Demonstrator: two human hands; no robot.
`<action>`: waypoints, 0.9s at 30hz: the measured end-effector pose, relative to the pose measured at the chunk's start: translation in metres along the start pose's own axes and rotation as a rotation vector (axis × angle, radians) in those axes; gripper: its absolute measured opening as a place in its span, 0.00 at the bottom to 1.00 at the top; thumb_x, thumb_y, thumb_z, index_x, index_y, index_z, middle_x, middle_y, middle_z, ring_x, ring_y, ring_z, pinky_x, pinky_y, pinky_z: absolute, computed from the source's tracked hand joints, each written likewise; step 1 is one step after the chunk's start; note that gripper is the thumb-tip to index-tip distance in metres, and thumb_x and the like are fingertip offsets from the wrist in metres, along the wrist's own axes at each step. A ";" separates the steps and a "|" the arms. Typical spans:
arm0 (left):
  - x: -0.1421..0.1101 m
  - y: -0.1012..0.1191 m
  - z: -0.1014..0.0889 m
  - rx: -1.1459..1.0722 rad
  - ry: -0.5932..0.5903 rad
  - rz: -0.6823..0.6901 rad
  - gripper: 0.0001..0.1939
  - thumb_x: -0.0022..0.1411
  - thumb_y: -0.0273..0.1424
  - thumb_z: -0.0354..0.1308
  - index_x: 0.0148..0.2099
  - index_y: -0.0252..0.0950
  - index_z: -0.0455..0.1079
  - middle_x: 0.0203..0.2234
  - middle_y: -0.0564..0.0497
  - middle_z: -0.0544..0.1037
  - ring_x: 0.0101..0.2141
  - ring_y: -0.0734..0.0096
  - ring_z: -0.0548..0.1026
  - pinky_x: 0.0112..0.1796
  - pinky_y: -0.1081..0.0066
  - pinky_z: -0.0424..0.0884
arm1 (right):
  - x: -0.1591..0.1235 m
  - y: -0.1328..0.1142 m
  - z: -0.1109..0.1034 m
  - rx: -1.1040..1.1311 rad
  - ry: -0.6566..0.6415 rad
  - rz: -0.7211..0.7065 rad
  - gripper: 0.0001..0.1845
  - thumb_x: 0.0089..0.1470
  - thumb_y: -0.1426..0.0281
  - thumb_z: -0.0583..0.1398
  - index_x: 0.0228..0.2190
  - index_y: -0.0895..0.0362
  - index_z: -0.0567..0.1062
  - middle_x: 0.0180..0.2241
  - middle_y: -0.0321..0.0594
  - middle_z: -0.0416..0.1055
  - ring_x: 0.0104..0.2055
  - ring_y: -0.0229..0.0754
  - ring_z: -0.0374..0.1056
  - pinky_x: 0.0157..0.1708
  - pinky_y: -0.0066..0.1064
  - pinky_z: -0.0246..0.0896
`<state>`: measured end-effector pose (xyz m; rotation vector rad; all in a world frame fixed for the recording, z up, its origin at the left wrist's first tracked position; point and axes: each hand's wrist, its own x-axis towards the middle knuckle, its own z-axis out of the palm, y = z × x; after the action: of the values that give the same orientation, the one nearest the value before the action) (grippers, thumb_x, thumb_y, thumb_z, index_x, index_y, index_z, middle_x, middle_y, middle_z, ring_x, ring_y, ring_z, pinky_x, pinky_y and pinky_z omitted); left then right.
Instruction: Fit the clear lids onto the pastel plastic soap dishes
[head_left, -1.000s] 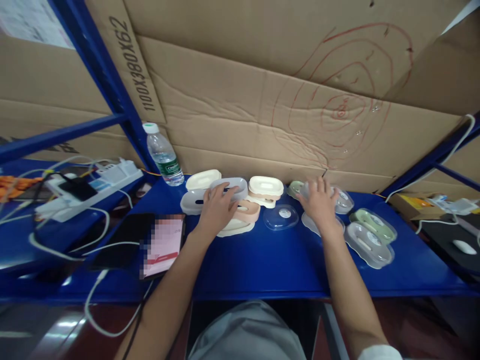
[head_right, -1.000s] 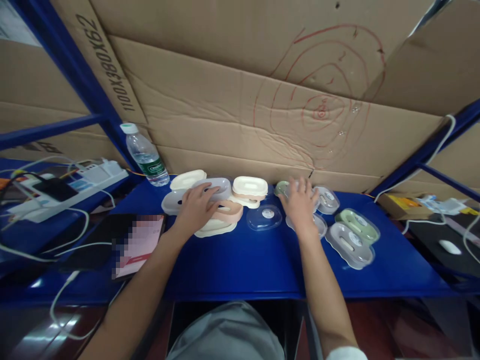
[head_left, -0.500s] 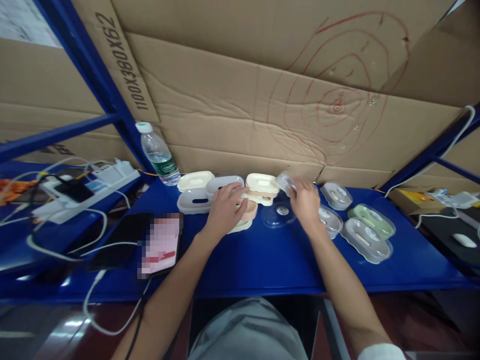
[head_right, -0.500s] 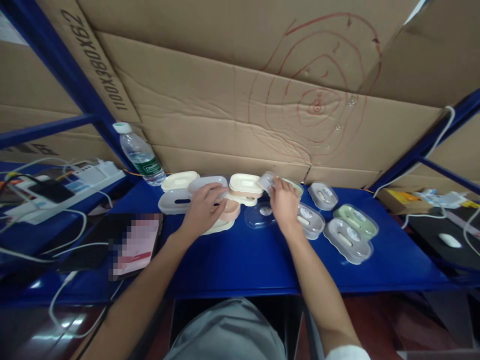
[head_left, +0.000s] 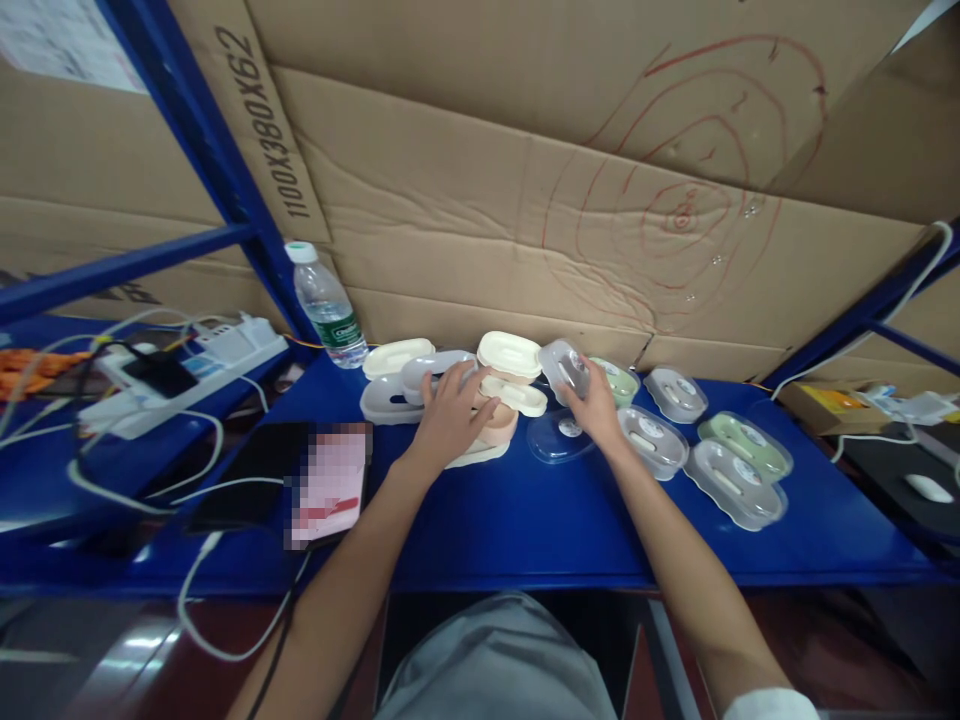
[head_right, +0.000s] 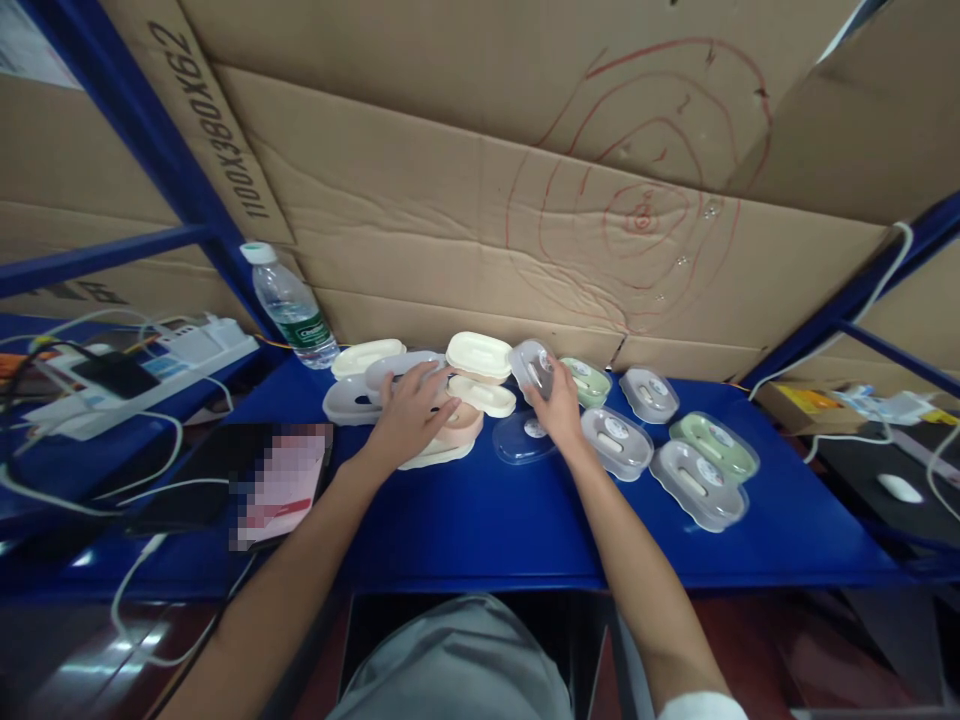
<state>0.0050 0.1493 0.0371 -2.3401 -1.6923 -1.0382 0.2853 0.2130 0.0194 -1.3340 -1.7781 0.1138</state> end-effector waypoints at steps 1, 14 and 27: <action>0.001 0.002 -0.002 -0.016 0.012 0.001 0.24 0.75 0.42 0.52 0.68 0.41 0.66 0.66 0.36 0.69 0.67 0.47 0.64 0.68 0.38 0.41 | 0.000 0.002 0.001 -0.007 0.011 0.031 0.39 0.60 0.56 0.64 0.66 0.62 0.65 0.66 0.64 0.64 0.69 0.61 0.60 0.67 0.57 0.54; 0.006 0.020 -0.020 -0.262 0.211 -0.027 0.14 0.77 0.36 0.48 0.56 0.38 0.69 0.49 0.43 0.79 0.46 0.62 0.80 0.46 0.63 0.78 | 0.004 -0.026 -0.017 0.033 0.115 0.009 0.33 0.68 0.50 0.55 0.63 0.58 0.73 0.63 0.54 0.72 0.66 0.56 0.67 0.66 0.50 0.60; 0.003 0.019 -0.010 -0.118 0.045 0.076 0.17 0.74 0.35 0.52 0.59 0.41 0.74 0.58 0.43 0.77 0.59 0.51 0.73 0.60 0.51 0.63 | -0.006 -0.045 -0.013 -0.350 -0.161 -0.247 0.26 0.73 0.62 0.51 0.67 0.55 0.66 0.71 0.54 0.60 0.72 0.56 0.55 0.69 0.54 0.49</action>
<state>0.0174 0.1400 0.0524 -2.4102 -1.5543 -1.1984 0.2619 0.1840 0.0484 -1.3609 -2.1577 -0.2429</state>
